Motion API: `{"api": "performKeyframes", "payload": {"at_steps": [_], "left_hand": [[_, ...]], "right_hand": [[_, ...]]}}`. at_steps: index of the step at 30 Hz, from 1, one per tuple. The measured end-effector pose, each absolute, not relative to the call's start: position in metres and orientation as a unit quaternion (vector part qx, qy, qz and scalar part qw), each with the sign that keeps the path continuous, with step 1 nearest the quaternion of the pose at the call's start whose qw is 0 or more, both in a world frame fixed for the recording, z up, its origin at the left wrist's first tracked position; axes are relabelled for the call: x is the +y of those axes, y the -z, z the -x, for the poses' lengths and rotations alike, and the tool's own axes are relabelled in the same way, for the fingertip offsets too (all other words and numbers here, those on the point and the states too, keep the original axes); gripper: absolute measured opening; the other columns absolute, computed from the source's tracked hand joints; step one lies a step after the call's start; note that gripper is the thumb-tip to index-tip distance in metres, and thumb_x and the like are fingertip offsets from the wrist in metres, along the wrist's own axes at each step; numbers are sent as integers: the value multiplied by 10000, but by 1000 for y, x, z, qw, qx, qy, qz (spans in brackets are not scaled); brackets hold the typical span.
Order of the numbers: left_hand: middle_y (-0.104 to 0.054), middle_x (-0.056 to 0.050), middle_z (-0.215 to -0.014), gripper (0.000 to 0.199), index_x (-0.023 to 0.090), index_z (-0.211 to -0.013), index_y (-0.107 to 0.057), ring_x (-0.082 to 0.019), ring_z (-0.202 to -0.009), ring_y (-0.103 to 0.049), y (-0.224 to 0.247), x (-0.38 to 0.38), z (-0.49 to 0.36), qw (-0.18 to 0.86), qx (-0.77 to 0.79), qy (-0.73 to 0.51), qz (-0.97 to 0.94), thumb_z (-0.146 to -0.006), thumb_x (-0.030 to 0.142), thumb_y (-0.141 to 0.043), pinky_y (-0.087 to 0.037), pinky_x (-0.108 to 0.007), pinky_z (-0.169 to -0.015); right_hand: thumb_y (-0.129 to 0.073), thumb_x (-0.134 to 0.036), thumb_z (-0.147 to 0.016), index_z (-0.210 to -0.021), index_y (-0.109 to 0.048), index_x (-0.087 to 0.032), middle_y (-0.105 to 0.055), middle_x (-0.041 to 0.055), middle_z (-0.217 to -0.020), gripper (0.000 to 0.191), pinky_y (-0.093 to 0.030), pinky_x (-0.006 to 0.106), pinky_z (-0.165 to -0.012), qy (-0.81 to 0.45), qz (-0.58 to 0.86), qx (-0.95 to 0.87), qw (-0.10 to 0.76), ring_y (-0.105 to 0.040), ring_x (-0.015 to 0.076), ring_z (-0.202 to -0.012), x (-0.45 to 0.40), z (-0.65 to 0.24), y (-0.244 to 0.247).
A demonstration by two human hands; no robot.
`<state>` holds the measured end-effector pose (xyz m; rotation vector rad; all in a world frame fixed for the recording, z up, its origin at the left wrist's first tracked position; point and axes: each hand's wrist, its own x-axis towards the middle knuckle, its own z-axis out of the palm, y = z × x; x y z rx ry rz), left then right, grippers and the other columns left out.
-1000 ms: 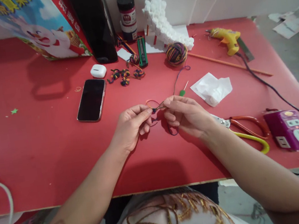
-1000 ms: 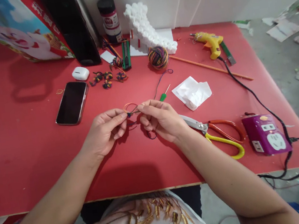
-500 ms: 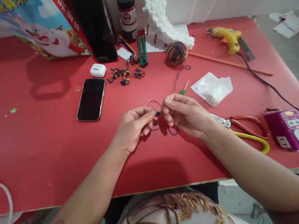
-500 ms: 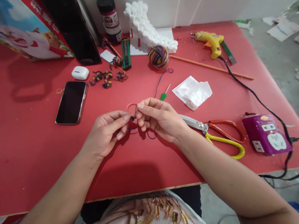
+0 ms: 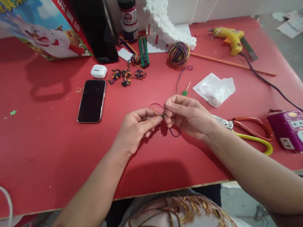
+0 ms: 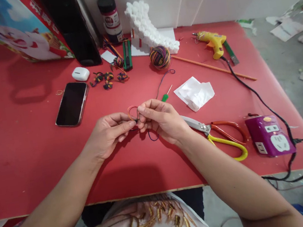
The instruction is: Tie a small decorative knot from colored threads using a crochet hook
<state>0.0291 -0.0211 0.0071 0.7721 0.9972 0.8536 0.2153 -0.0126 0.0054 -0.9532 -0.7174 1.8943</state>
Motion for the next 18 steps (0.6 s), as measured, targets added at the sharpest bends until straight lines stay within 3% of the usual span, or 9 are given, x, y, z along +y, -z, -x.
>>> {"api": "performKeyframes", "payload": {"at_steps": [4,8,11,13,15,18], "left_hand": [[-681,7,-615,176,130,-735,-764,-19,-453,-448,-9,-21,-30,726,463,-386,-332,-723,229,-908,-341,-153,-443],[-712,-9,-645,216,141,-705,-731,-96,-552,-639,-11,-22,-30,747,466,-352,-316,-653,201,-932,-495,-182,-510],[-718,-19,-654,217,135,-701,-737,-115,-599,-678,-12,-22,-29,747,466,-346,-325,-639,197,-936,-546,-193,-550],[-707,-15,-628,215,131,-690,-735,-80,-536,-620,-13,-22,-29,743,468,-353,-324,-642,193,-935,-509,-168,-511],[-682,-1,-586,218,126,-683,-731,-29,-430,-496,-13,-20,-28,745,464,-364,-313,-656,201,-934,-394,-133,-422],[-609,32,-509,241,128,-673,-721,-12,-356,-407,-13,-16,-26,749,446,-400,-281,-671,228,-941,-275,-130,-356]], "right_hand": [[-993,-394,-732,-768,-693,-173,-679,-36,-631,374,-575,201,-504,-763,384,-288,433,-659,101,-530,-13,-215,-6],[-993,-388,-725,-776,-690,-176,-663,-46,-606,373,-521,192,-449,-749,389,-301,444,-636,98,-502,-14,-214,-5],[-993,-381,-724,-789,-690,-177,-646,-53,-579,371,-480,186,-414,-737,396,-312,450,-625,100,-476,-15,-214,-4],[-986,-393,-735,-787,-674,-182,-653,-50,-582,380,-486,194,-411,-733,397,-324,448,-625,105,-480,-15,-214,-4],[-976,-426,-750,-825,-674,-188,-690,-33,-626,392,-533,214,-445,-730,392,-343,442,-653,119,-522,-16,-214,-6],[-973,-466,-745,-994,-694,-207,-766,1,-844,455,-600,257,-497,-708,402,-365,451,-702,136,-614,-17,-214,-7]]}}
